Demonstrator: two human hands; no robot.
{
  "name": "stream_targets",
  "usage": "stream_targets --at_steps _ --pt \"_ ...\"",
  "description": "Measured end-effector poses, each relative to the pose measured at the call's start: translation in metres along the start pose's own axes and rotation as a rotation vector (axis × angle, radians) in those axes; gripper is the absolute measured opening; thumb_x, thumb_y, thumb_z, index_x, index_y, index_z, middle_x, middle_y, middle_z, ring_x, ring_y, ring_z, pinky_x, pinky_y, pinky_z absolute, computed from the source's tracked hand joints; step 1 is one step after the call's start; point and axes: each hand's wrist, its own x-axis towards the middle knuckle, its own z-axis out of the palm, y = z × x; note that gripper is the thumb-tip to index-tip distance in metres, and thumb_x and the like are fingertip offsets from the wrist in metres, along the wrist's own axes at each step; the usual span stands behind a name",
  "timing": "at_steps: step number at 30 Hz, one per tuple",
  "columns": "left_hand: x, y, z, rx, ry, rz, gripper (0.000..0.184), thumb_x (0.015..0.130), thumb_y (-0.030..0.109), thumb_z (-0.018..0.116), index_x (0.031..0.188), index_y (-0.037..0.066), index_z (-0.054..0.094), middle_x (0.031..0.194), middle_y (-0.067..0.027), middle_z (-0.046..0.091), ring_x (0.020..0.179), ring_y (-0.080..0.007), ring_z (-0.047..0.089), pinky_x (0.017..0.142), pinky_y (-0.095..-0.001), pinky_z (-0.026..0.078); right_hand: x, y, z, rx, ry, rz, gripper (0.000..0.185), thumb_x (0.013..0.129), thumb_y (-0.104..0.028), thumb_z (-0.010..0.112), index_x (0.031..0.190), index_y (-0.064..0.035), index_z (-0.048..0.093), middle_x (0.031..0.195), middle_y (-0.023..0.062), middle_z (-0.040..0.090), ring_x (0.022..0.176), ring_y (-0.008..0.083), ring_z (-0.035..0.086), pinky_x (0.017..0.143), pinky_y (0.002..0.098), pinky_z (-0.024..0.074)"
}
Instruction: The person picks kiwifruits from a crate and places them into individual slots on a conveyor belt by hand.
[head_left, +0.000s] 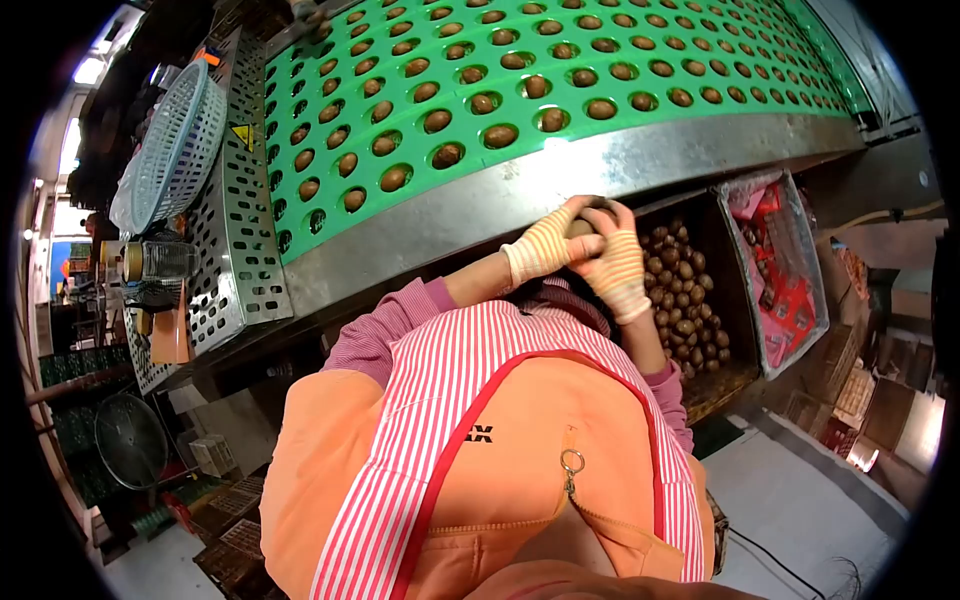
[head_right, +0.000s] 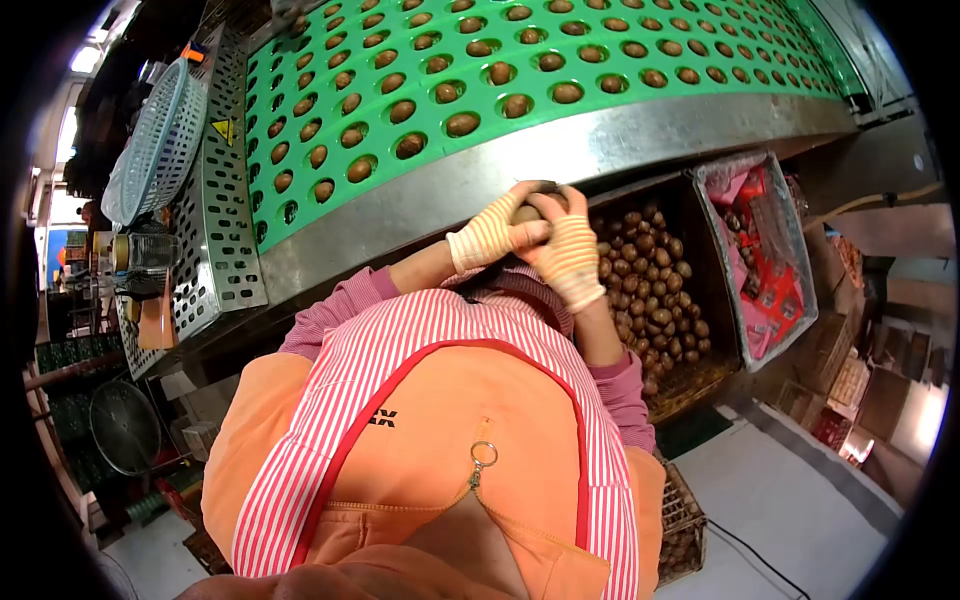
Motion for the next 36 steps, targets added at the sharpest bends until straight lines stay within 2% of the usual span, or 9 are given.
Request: stream_targets --at_steps 5,11,15,17,19,24,29,31,36 --pt "-0.036 -0.01 -0.076 -0.155 0.248 -0.148 0.05 0.091 0.022 0.063 0.136 0.004 0.048 0.105 -0.0065 0.06 0.089 -0.0131 0.056 0.081 -0.0281 0.05 0.016 -0.008 0.015 0.258 -0.147 0.121 0.049 0.071 -0.02 0.081 0.116 -0.0076 0.065 0.125 0.0134 0.047 0.101 0.0251 0.056 0.086 0.0339 0.0514" --pt "-0.149 -0.026 -0.269 1.162 0.922 -0.01 0.037 0.079 0.005 0.061 0.115 0.008 0.059 0.11 -0.0151 0.056 0.104 -0.0321 0.055 0.092 -0.0424 0.048 -0.021 0.087 -0.005 0.311 0.222 0.471 0.047 0.08 -0.021 0.077 0.121 -0.0008 0.062 0.119 0.0113 0.056 0.104 0.0227 0.056 0.094 0.0353 0.0465" --pt "-0.193 -0.036 -0.324 1.251 0.799 -0.239 0.039 0.085 0.009 0.059 0.123 0.011 0.058 0.129 -0.0141 0.055 0.116 -0.0351 0.053 0.099 -0.0456 0.043 -0.056 0.119 -0.028 0.278 0.389 0.664 0.054 0.083 -0.025 0.075 0.124 0.0045 0.058 0.124 0.0132 0.059 0.114 0.0246 0.054 0.101 0.0384 0.0411" --pt "-0.211 -0.084 -0.337 1.27 0.647 -0.635 0.041 0.089 0.016 0.057 0.13 0.014 0.055 0.138 -0.0101 0.051 0.123 -0.0351 0.049 0.102 -0.0462 0.041 -0.077 0.128 -0.034 -0.039 0.376 0.641 0.055 0.082 -0.029 0.076 0.124 0.0028 0.059 0.13 0.0164 0.056 0.119 0.0293 0.052 0.104 0.0406 0.0387" --pt "-0.194 -0.072 -0.323 1.385 0.756 -0.729 0.043 0.09 0.021 0.057 0.133 0.016 0.053 0.142 -0.008 0.047 0.128 -0.0339 0.043 0.105 -0.0478 0.037 -0.105 0.141 -0.032 -0.184 0.357 0.689 0.054 0.081 -0.03 0.075 0.123 -0.0006 0.06 0.132 0.0187 0.054 0.122 0.0329 0.05 0.105 0.0425 0.0383" --pt "-0.125 -0.079 -0.34 1.242 0.906 -0.105 0.043 0.083 0.02 0.064 0.125 0.013 0.057 0.128 -0.0158 0.055 0.118 -0.0391 0.047 0.101 -0.0457 0.04 -0.15 0.13 0.004 -0.389 0.391 0.769 0.046 0.081 -0.027 0.072 0.123 -0.0097 0.062 0.135 0.0203 0.047 0.124 0.0369 0.048 0.101 0.0445 0.0419" --pt "-0.036 -0.092 -0.337 1.183 0.865 -0.168 0.048 0.084 0.025 0.062 0.13 0.012 0.053 0.135 -0.0117 0.049 0.121 -0.0359 0.045 0.101 -0.0473 0.04 -0.143 0.124 0.01 -0.465 0.359 0.737 0.045 0.081 -0.03 0.071 0.122 -0.0136 0.062 0.142 0.0193 0.04 0.126 0.0392 0.045 0.097 0.0474 0.0456" --pt "-0.009 -0.077 -0.325 1.312 0.808 -0.407 0.054 0.085 0.028 0.061 0.135 0.014 0.047 0.139 -0.0085 0.045 0.125 -0.0329 0.043 0.101 -0.0495 0.038 -0.145 0.127 0.008 -0.453 0.327 0.801 0.045 0.08 -0.029 0.071 0.122 -0.0132 0.062 0.144 0.0191 0.038 0.126 0.0396 0.045 0.098 0.0473 0.0453" --pt "0.002 -0.104 -0.324 1.396 0.894 -0.262 0.058 0.083 0.029 0.063 0.137 0.017 0.045 0.138 -0.009 0.043 0.126 -0.0317 0.041 0.103 -0.0505 0.035 -0.138 0.113 0.007 -0.207 0.452 0.995 0.039 0.085 -0.018 0.067 0.122 -0.0091 0.061 0.145 0.0149 0.038 0.127 0.0364 0.046 0.101 0.0478 0.0433"
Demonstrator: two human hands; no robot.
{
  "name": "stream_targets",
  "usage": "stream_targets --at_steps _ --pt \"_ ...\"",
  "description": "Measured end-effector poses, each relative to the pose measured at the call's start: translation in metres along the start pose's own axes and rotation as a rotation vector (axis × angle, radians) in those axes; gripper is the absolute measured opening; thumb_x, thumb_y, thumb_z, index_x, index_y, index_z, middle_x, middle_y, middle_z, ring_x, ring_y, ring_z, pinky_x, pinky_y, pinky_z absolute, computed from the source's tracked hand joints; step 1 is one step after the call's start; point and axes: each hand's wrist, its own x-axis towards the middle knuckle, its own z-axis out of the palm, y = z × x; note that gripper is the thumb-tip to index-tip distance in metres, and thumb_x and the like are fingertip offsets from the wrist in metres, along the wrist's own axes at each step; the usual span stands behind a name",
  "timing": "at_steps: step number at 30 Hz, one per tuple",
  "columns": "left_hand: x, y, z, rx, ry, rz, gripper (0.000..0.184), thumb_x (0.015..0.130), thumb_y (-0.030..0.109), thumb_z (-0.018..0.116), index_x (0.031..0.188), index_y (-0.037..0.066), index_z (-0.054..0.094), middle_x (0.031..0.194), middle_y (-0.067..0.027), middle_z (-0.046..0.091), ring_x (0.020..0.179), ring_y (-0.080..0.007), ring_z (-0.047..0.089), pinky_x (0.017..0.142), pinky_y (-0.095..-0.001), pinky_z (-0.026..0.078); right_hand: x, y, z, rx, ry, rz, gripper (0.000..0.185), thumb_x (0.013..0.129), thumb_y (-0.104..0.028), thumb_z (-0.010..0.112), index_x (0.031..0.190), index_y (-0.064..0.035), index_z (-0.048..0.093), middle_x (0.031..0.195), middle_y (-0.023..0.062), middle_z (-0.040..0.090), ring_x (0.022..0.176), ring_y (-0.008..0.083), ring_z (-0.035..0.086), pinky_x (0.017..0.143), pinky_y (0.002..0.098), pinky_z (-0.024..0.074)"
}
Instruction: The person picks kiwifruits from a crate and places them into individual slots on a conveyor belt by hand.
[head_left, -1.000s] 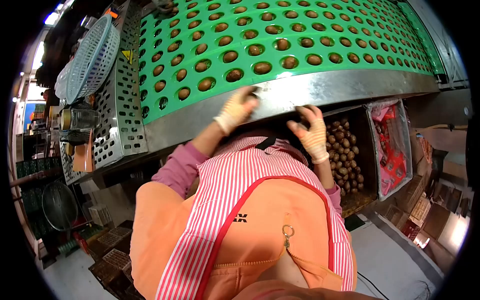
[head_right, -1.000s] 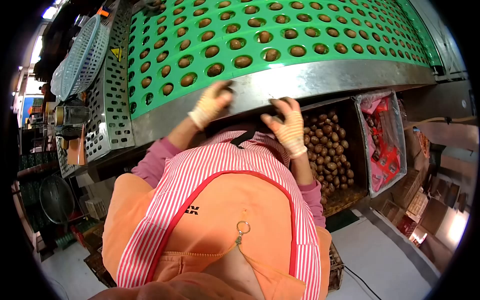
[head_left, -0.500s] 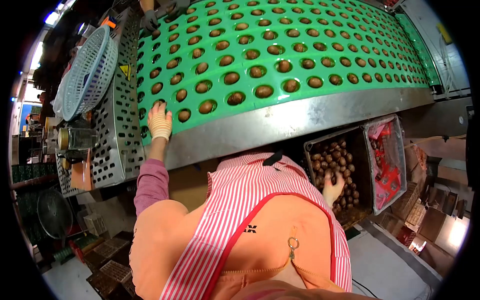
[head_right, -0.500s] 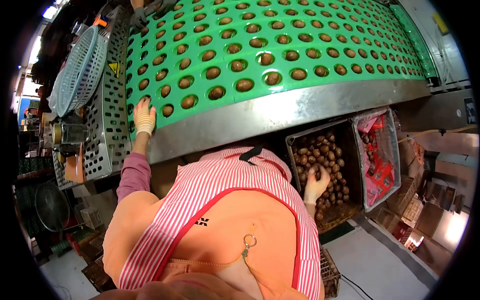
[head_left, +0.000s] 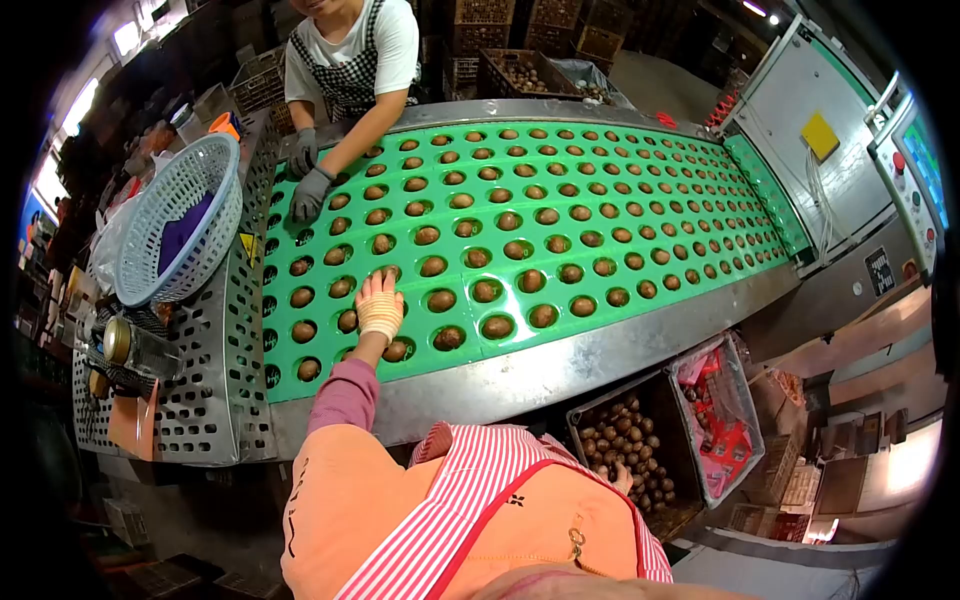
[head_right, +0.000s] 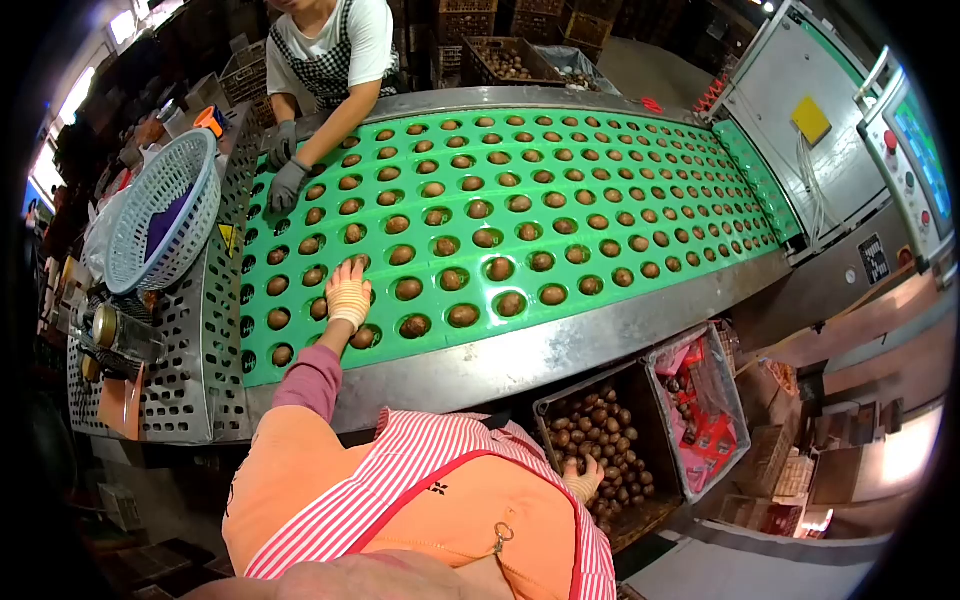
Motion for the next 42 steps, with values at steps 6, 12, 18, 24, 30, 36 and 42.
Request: stream_targets --at_steps 6,12,18,24,30,36,42 --pt "-0.001 0.019 -0.028 -0.239 0.056 -0.074 0.061 0.081 0.03 0.065 0.136 0.016 0.045 0.139 -0.0139 0.042 0.127 -0.0369 0.039 0.104 -0.054 0.034 0.061 0.097 0.031 0.122 -0.178 0.078 0.05 0.078 -0.017 0.075 0.124 -0.008 0.059 0.13 0.0172 0.052 0.117 0.0335 0.053 0.099 0.0414 0.0444" --pt "-0.037 0.124 -0.051 -0.585 -0.12 0.344 0.051 0.079 0.027 0.061 0.126 0.008 0.054 0.134 -0.0217 0.045 0.125 -0.042 0.041 0.105 -0.0526 0.037 0.06 0.069 0.021 0.054 -0.468 0.08 0.057 0.081 -0.008 0.071 0.134 0.0001 0.05 0.114 0.0131 0.063 0.098 0.0206 0.058 0.086 0.0305 0.0477" --pt "-0.095 0.202 -0.055 -0.673 -0.287 0.787 0.049 0.081 0.027 0.061 0.126 0.011 0.052 0.133 -0.0175 0.046 0.125 -0.0419 0.042 0.102 -0.0549 0.038 0.064 0.038 0.021 0.104 -0.567 0.172 0.053 0.084 -0.012 0.07 0.133 0.0002 0.052 0.117 0.0142 0.063 0.099 0.0231 0.061 0.085 0.0339 0.0503" --pt "-0.103 0.201 -0.046 -0.655 -0.274 0.878 0.046 0.082 0.027 0.062 0.123 0.009 0.054 0.128 -0.0162 0.049 0.123 -0.0407 0.044 0.099 -0.0519 0.039 0.057 0.035 0.016 -0.229 -0.359 -0.066 0.066 0.074 -0.024 0.074 0.132 -0.0014 0.053 0.118 0.0196 0.065 0.108 0.0301 0.062 0.094 0.0347 0.0474" --pt "-0.106 0.204 -0.045 -0.608 -0.267 0.856 0.043 0.082 0.027 0.061 0.121 0.01 0.054 0.128 -0.016 0.049 0.122 -0.0399 0.045 0.099 -0.0515 0.039 0.049 0.007 0.018 -0.245 -0.465 -0.043 0.066 0.077 -0.025 0.071 0.136 -0.0054 0.052 0.129 0.0211 0.059 0.119 0.033 0.057 0.099 0.0358 0.0449" --pt "-0.108 0.207 -0.043 -0.582 -0.217 0.839 0.041 0.082 0.025 0.062 0.119 0.009 0.054 0.127 -0.0168 0.049 0.122 -0.0399 0.045 0.098 -0.051 0.04 0.061 0.025 0.031 -0.411 -0.505 -0.18 0.06 0.077 -0.041 0.069 0.128 -0.0102 0.059 0.12 0.0203 0.064 0.112 0.036 0.061 0.094 0.0399 0.0478" --pt "-0.11 0.209 -0.039 -0.512 -0.209 0.801 0.041 0.082 0.026 0.064 0.119 0.009 0.057 0.129 -0.0166 0.05 0.123 -0.0384 0.044 0.1 -0.0504 0.039 0.061 0.015 0.034 -0.433 -0.507 -0.213 0.057 0.076 -0.041 0.068 0.125 -0.012 0.062 0.12 0.0204 0.063 0.11 0.0359 0.061 0.095 0.0405 0.0483"
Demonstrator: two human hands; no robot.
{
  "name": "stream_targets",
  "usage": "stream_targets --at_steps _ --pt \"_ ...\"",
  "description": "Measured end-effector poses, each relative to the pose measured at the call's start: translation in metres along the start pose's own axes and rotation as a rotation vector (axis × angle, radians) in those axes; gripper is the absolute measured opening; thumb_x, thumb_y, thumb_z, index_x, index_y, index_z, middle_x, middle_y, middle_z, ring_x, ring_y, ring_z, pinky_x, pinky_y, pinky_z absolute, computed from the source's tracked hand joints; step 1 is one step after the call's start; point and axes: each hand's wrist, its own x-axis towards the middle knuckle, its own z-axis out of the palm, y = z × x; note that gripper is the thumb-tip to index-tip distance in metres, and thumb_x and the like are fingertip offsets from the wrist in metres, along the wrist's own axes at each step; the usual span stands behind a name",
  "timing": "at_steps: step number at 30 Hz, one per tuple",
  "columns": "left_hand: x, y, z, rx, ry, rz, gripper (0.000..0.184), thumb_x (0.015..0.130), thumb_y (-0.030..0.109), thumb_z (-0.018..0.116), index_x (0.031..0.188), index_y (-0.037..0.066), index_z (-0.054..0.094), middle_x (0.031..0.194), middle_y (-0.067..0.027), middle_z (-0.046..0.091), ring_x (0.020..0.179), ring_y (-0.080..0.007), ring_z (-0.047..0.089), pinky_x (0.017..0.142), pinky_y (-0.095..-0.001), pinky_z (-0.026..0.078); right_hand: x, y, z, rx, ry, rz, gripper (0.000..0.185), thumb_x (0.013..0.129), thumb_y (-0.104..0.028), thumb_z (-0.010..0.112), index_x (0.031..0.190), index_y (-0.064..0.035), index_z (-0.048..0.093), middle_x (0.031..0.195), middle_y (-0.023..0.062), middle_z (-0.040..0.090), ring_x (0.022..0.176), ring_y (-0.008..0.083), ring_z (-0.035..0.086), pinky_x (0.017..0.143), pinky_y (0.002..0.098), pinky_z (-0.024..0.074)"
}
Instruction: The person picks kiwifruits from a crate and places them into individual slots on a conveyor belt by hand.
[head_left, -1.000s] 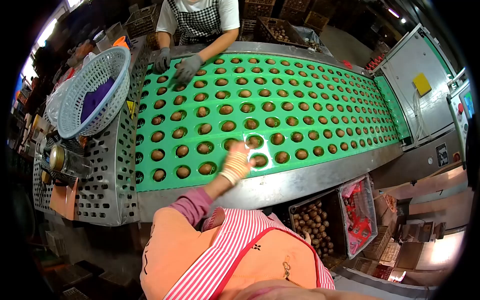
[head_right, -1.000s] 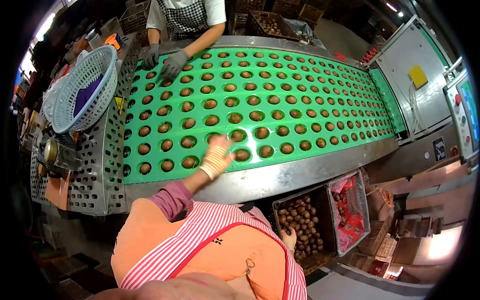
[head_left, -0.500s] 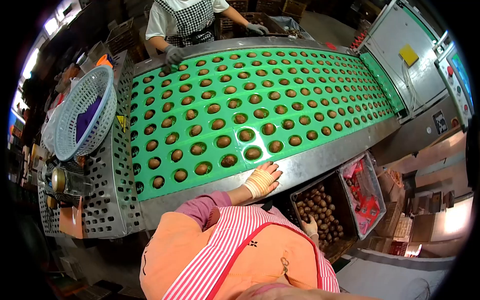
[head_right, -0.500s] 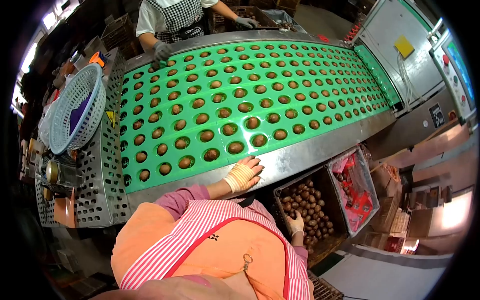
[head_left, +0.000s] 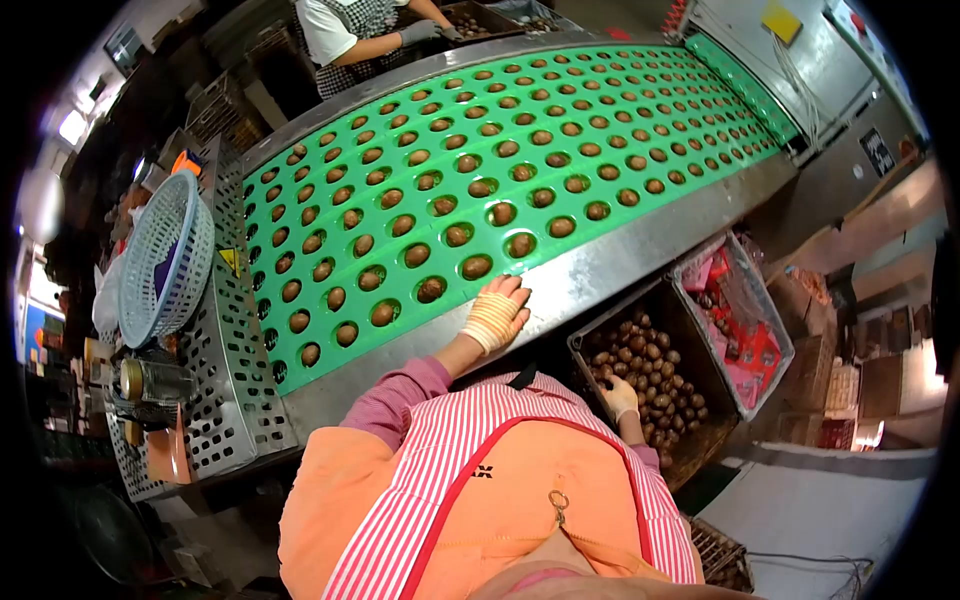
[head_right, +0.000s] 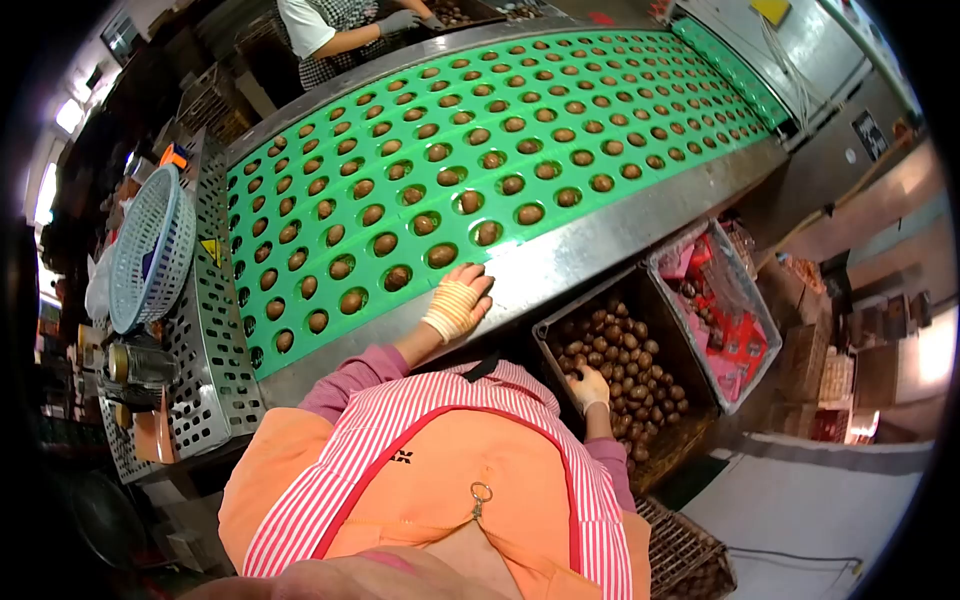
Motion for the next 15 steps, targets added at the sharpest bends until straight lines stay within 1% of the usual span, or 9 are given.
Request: stream_targets --at_steps 1,3,5,6,7,9,11,13,15 --pt "0.002 0.004 -0.002 0.02 0.081 0.044 0.034 0.08 0.023 0.063 0.11 0.008 0.059 0.121 -0.0169 0.053 0.116 -0.0384 0.048 0.095 -0.049 0.042 -0.002 0.0 0.001 0.06 0.018 0.001 0.058 0.077 -0.041 0.068 0.127 -0.0118 0.061 0.121 0.0201 0.063 0.112 0.0352 0.06 0.096 0.0396 0.0476" --pt "0.013 0.008 -0.009 0.055 -0.114 -0.03 0.027 0.077 0.02 0.061 0.098 0.004 0.059 0.106 -0.0187 0.056 0.103 -0.04 0.052 0.088 -0.0489 0.044 0.004 0.011 0.01 0.158 0.053 -0.073 0.061 0.078 -0.041 0.067 0.131 -0.0104 0.059 0.125 0.0198 0.061 0.116 0.0335 0.059 0.099 0.0383 0.0457" --pt "0.018 0.009 -0.01 0.06 -0.079 0.025 0.025 0.074 0.017 0.062 0.094 0.004 0.057 0.094 -0.02 0.055 0.092 -0.0398 0.054 0.082 -0.0492 0.045 0.0 0.008 0.011 0.217 0.054 -0.068 0.064 0.081 -0.044 0.065 0.134 -0.0095 0.055 0.128 0.0203 0.06 0.118 0.0336 0.057 0.099 0.0391 0.0451" --pt "0.023 0.018 -0.015 0.089 -0.074 0.028 0.023 0.073 0.015 0.06 0.09 0.002 0.055 0.087 -0.0208 0.054 0.087 -0.0414 0.053 0.078 -0.0501 0.045 -0.008 -0.001 0.001 0.217 0.031 -0.062 0.065 0.083 -0.041 0.067 0.134 -0.0031 0.054 0.132 0.0201 0.057 0.122 0.0315 0.055 0.103 0.0359 0.0422" --pt "0.021 0.017 -0.012 0.061 -0.076 0.033 0.028 0.077 0.016 0.06 0.101 0.002 0.058 0.1 -0.022 0.057 0.096 -0.0412 0.054 0.085 -0.0491 0.045 -0.014 -0.007 -0.006 0.194 0.018 -0.022 0.065 0.083 -0.044 0.066 0.134 -0.0052 0.054 0.13 0.0202 0.058 0.121 0.0338 0.055 0.102 0.0371 0.0432" --pt "0.007 0.0 0.007 0.114 0.127 0.165 0.038 0.085 0.02 0.06 0.119 0.002 0.057 0.12 -0.024 0.055 0.11 -0.0418 0.051 0.095 -0.0482 0.042 -0.016 -0.011 -0.01 0.211 0.011 0.003 0.056 0.082 -0.045 0.064 0.125 -0.0108 0.061 0.118 0.02 0.062 0.112 0.0369 0.058 0.095 0.0408 0.0466" --pt "0.004 -0.005 0.009 0.136 0.082 0.126 0.048 0.092 0.026 0.058 0.132 0.002 0.05 0.134 -0.0251 0.049 0.121 -0.0429 0.046 0.102 -0.0488 0.038 -0.016 -0.012 -0.008 0.233 -0.002 -0.021 0.052 0.082 -0.043 0.063 0.122 -0.01 0.061 0.119 0.019 0.061 0.113 0.0364 0.057 0.096 0.0415 0.0461" --pt "0.005 0.0 0.007 0.183 0.061 0.107 0.047 0.093 0.027 0.057 0.132 0.001 0.051 0.132 -0.0252 0.05 0.12 -0.0425 0.046 0.102 -0.0497 0.037 -0.023 -0.022 -0.018 0.243 -0.039 0.041 0.052 0.083 -0.041 0.062 0.125 -0.0114 0.061 0.134 0.0154 0.054 0.122 0.0329 0.052 0.101 0.0418 0.0442" --pt "0.007 -0.001 0.01 0.212 0.036 0.111 0.047 0.092 0.026 0.058 0.131 0.001 0.051 0.133 -0.0241 0.049 0.12 -0.0426 0.046 0.103 -0.0496 0.037 -0.021 -0.023 -0.021 0.277 -0.147 0.062 0.053 0.086 -0.04 0.062 0.132 -0.0141 0.056 0.141 0.0137 0.047 0.127 0.0331 0.048 0.103 0.0427 0.042"
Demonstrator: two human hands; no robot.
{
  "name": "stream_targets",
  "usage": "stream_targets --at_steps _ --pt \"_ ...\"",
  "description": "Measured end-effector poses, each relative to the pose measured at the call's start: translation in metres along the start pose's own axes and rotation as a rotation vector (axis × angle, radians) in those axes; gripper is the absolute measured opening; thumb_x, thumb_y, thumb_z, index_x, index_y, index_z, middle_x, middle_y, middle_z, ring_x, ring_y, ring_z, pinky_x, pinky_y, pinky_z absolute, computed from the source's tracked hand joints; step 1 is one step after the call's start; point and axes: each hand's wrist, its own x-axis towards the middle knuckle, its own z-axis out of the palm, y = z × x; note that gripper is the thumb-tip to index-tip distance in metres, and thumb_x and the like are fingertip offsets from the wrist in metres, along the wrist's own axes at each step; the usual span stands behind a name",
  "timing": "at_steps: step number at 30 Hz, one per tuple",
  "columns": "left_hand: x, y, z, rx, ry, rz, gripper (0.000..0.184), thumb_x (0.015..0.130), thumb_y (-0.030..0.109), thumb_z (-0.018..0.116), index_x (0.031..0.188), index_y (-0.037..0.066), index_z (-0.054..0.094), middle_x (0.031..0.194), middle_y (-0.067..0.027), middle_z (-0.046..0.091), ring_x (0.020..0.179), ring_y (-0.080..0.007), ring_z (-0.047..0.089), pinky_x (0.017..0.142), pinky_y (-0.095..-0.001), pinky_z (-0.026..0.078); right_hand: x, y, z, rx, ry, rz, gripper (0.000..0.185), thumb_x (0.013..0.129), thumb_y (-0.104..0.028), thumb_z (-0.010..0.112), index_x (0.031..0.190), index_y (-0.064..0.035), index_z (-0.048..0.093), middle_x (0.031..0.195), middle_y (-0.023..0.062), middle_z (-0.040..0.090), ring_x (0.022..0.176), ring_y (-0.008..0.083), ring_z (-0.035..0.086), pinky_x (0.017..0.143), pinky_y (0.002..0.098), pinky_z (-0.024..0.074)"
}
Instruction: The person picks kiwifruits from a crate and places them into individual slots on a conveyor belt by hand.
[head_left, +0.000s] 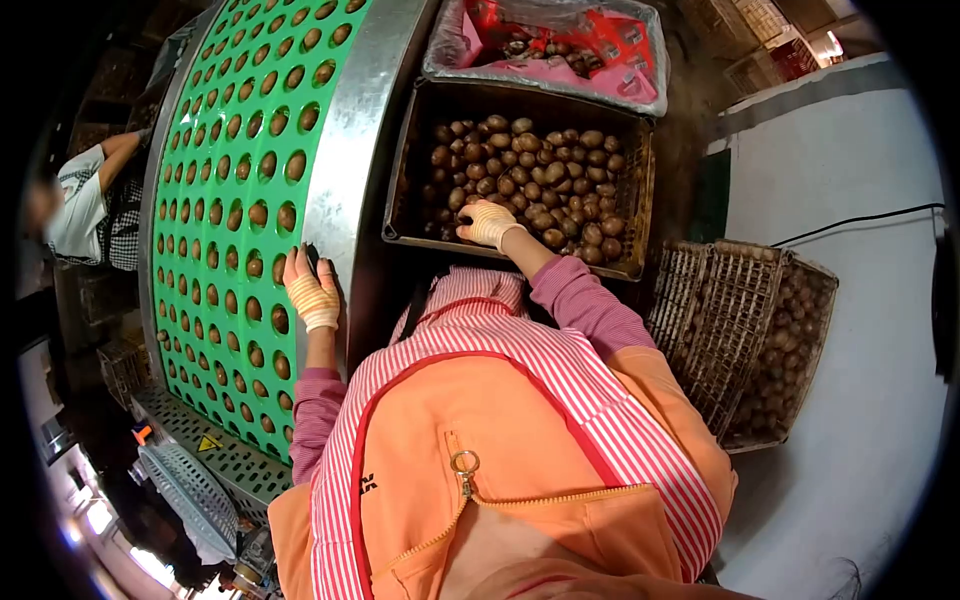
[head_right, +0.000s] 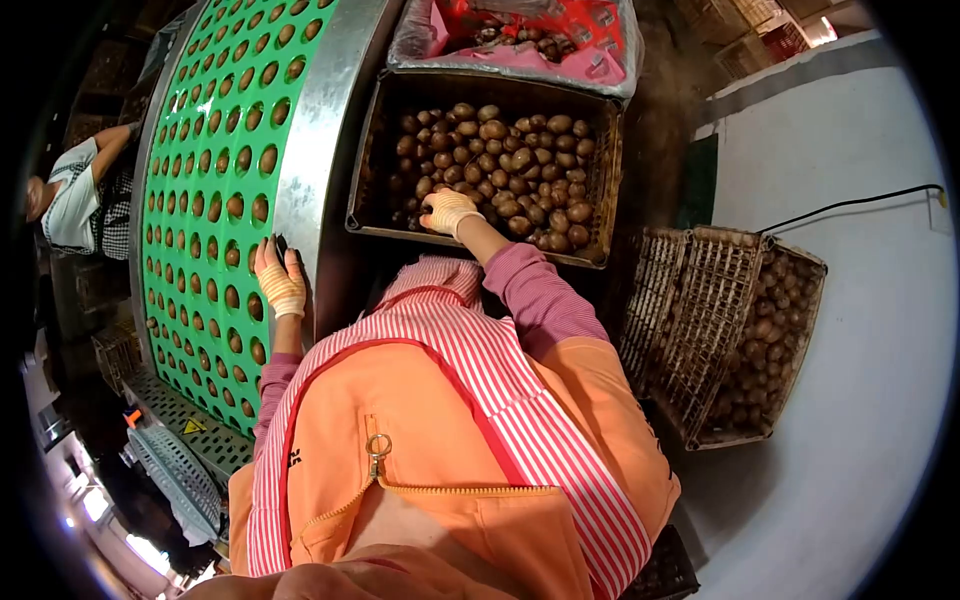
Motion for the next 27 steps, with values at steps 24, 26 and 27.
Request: stream_targets --at_steps 24,26,27 --pt "0.003 0.001 -0.002 0.021 -0.028 -0.042 0.046 0.092 0.027 0.058 0.131 0.002 0.051 0.132 -0.0236 0.049 0.119 -0.0428 0.046 0.101 -0.0496 0.037 0.055 0.057 -0.056 -0.052 0.428 0.278 0.037 0.099 -0.03 0.046 0.121 -0.0014 0.053 0.107 0.0214 0.064 0.098 0.0353 0.064 0.082 0.046 0.0532" --pt "0.004 0.004 -0.004 0.004 -0.023 -0.054 0.046 0.093 0.027 0.057 0.13 0.002 0.051 0.132 -0.0236 0.049 0.119 -0.0427 0.047 0.101 -0.0498 0.038 0.068 0.066 -0.05 0.016 0.469 0.282 0.033 0.099 -0.029 0.046 0.118 -0.0034 0.055 0.108 0.0204 0.063 0.097 0.0361 0.063 0.081 0.0462 0.053" --pt "0.004 0.004 -0.003 -0.002 -0.016 -0.063 0.046 0.093 0.027 0.057 0.13 0.002 0.051 0.132 -0.0236 0.05 0.118 -0.0426 0.047 0.101 -0.0499 0.038 0.07 0.071 -0.048 -0.117 0.478 0.204 0.031 0.098 -0.028 0.046 0.117 -0.0047 0.055 0.109 0.0201 0.063 0.096 0.0361 0.063 0.08 0.0465 0.0529"
